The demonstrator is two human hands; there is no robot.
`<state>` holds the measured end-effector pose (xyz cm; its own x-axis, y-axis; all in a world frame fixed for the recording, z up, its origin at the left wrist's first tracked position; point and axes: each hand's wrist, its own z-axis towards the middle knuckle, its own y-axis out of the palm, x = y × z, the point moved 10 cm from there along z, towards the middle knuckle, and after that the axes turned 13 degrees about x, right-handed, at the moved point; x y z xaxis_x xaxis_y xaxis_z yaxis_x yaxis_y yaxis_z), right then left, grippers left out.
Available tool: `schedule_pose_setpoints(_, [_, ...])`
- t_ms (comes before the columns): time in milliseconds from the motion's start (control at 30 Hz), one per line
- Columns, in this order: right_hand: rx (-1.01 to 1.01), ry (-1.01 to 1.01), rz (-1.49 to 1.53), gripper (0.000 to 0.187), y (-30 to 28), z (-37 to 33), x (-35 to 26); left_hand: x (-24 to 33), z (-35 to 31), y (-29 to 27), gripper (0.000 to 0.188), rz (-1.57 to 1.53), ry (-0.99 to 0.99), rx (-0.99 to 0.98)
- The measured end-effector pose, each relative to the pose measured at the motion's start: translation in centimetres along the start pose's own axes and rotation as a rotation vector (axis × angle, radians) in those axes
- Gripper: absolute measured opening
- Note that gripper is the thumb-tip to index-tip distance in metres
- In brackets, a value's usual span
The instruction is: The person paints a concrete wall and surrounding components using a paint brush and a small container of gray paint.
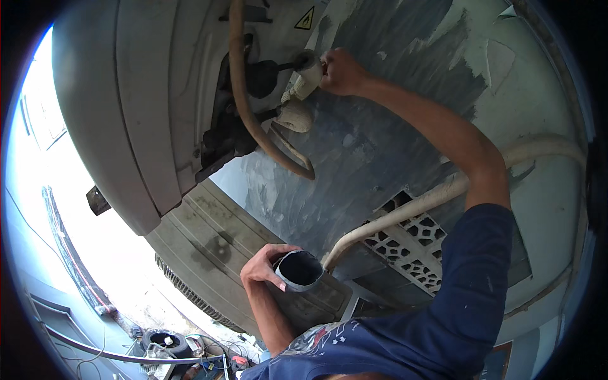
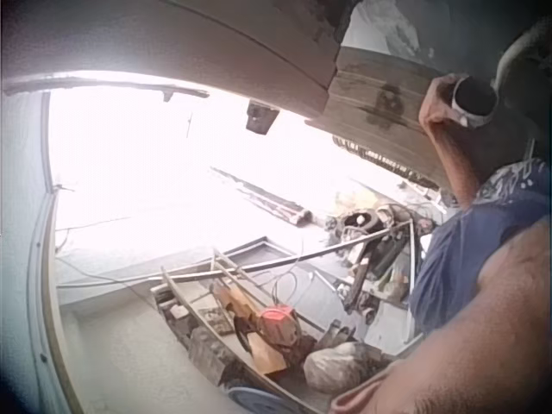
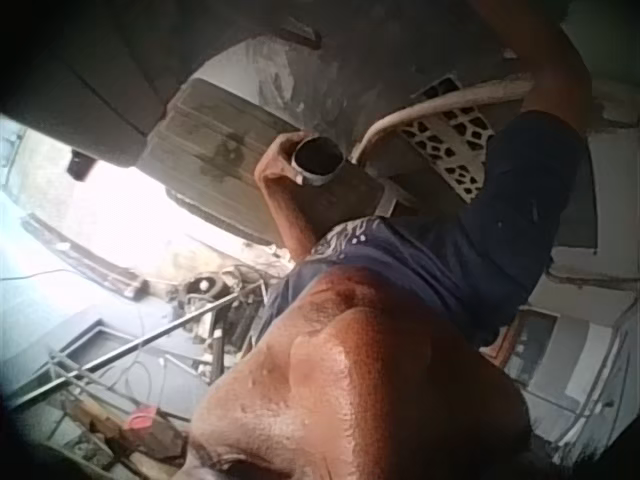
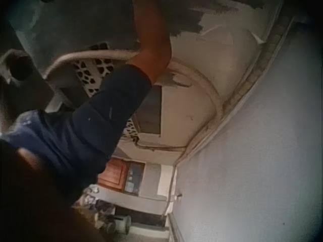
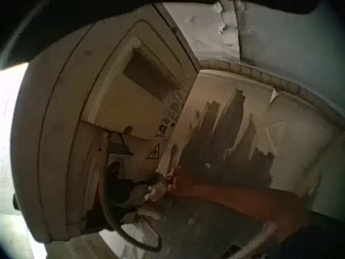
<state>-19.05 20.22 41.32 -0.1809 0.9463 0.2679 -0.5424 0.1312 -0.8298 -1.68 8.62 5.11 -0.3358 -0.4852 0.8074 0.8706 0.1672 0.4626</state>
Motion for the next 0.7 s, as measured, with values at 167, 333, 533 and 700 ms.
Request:
schedule_pose_setpoints(167, [0.063, -0.034, -0.155, 0.022, -3.1, 3.7, 0.6, 0.0, 0.2, 0.1, 0.104, 0.02, -0.019, -0.019])
schedule_pose_setpoints(333, [-0.062, -0.253, -0.25, 0.021, -11.5, 9.9, -2.5, 0.1, 0.0, -0.2, 0.105, 0.013, -0.008, 0.038])
schedule_pose_setpoints(533, [0.364, -0.519, -0.883, 0.031, -13.3, 7.7, -4.7, 0.0, -0.1, -0.2, 0.104, 0.004, -0.004, 0.008])
schedule_pose_setpoints(700, [0.153, -0.793, -0.706, 0.015, -4.3, -0.5, -6.8, 0.2, -0.1, -0.3, 0.103, 0.006, 0.016, 0.027])
